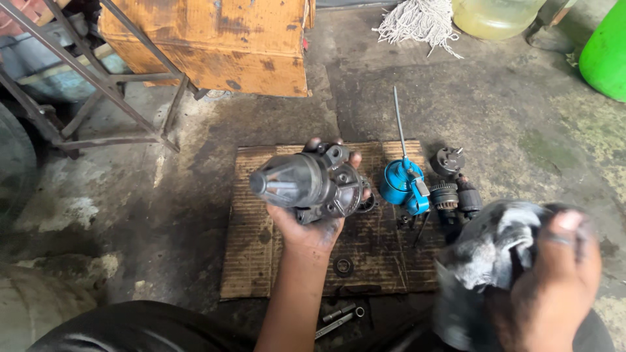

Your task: The person sits on the floor and cleans a metal mechanical component, likely a brake caliper, using a blue oil can and a rag. They repeatedly spray the part with oil and wipe it down, rotating the object to clean different sides and crevices.

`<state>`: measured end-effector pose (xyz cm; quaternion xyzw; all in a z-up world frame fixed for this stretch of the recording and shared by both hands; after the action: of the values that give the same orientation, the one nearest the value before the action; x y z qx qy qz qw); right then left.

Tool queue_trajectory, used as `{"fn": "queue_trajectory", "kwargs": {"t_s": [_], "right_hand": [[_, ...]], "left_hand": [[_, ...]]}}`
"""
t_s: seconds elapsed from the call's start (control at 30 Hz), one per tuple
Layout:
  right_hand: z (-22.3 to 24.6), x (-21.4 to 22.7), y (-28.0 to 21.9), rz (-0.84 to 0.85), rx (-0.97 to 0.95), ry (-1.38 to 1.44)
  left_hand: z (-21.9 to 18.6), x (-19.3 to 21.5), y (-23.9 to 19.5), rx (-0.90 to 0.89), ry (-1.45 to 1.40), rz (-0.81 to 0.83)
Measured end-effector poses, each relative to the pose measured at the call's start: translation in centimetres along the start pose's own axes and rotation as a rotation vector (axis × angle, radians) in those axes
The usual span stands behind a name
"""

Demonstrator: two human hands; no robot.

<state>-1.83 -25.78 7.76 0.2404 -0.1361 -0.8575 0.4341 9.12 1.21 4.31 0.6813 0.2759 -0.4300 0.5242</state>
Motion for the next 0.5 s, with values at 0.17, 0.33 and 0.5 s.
{"fn": "queue_trajectory", "kwargs": {"t_s": [0.17,0.33,0.5], "right_hand": [[-3.6,-0.6,0.5,0.089,-0.297,0.113],[-6.6,1.4,1.0,0.096,-0.572,0.080],[-8.1,2.3,0.4,0.085,-0.818,-0.104]], "left_hand": [[0.3,-1.3,0.2,0.063,0.015,-0.033],[0.0,-1.3,0.1,0.101,0.093,-0.197],[-0.5,-1.2,0.1,0.058,0.181,-0.254]]}}
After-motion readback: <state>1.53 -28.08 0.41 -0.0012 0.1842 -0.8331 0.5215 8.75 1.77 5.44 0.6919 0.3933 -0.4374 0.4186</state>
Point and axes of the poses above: each hand's wrist, its own y-axis towards the middle knuckle, its own x-axis out of the back of the hand, z = x × y, the point moved 10 cm from there along y, towards the middle knuckle, and after that the axes turned 11 degrees about x, right-handed, at the moved point
